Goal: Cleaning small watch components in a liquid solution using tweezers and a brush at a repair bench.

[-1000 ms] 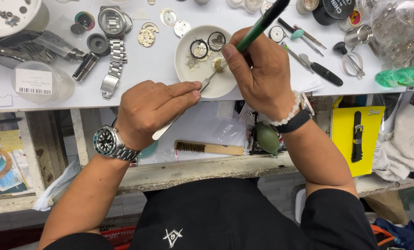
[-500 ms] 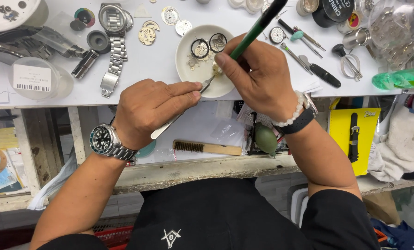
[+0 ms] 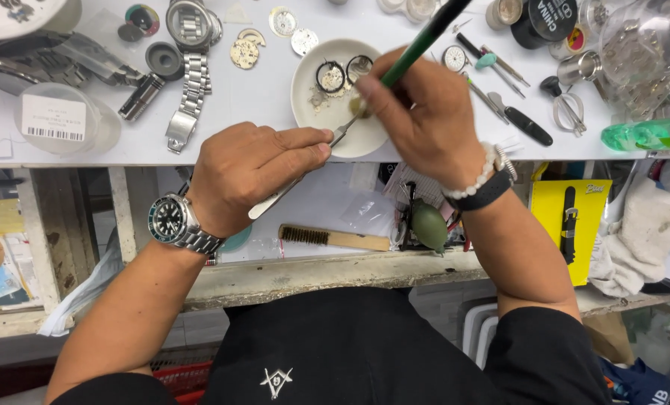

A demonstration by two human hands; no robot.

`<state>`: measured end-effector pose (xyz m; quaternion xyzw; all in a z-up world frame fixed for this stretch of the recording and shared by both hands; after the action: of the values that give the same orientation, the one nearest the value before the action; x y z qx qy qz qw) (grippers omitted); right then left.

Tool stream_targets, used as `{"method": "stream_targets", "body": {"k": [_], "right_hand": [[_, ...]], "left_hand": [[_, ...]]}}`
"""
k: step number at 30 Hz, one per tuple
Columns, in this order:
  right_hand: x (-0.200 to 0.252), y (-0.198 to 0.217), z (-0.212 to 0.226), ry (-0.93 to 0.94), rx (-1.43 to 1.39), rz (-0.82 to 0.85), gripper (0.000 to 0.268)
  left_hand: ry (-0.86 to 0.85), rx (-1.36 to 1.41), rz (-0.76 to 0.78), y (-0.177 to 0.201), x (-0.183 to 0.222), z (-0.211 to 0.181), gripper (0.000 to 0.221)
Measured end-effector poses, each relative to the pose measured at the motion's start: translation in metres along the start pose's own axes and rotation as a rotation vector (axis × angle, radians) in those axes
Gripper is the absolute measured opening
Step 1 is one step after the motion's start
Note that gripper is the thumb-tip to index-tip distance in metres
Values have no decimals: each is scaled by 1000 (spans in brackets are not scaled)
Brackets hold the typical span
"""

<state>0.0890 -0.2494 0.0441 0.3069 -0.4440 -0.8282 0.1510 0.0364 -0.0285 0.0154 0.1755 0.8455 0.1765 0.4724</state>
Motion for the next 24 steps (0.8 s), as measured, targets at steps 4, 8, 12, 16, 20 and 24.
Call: {"method": "stream_targets", "body": {"k": [4, 8, 12, 16, 20, 24], "right_hand": [[0, 6, -2, 11, 233, -154, 22], [3, 4, -2, -30, 147, -45, 22], [2, 10, 11, -100, -47, 61, 16], [2, 9, -1, 31, 230, -100, 27], [2, 6, 2, -18, 31, -18, 18], [1, 9, 3, 12, 188, -138, 22]], "left_hand": [[-3, 6, 9, 1, -1, 1, 14], [15, 26, 12, 0, 1, -1, 13], [33, 60, -6, 3, -3, -2, 14], [8, 36, -15, 3, -4, -4, 12], [19, 31, -6, 2, -3, -3, 11], [-3, 25, -12, 0, -4, -1, 13]]}}
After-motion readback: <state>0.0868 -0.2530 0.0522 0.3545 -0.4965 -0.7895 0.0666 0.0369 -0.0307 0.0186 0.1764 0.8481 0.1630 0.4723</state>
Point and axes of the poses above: each hand's wrist, its own x-axis away from the middle knuckle, its own y-axis out of the back of the hand, z = x × y, the point moved 3 cm from there along -x, towards the middle knuckle, and after that the axes turned 15 degrees about x, right-handed, at the moved point
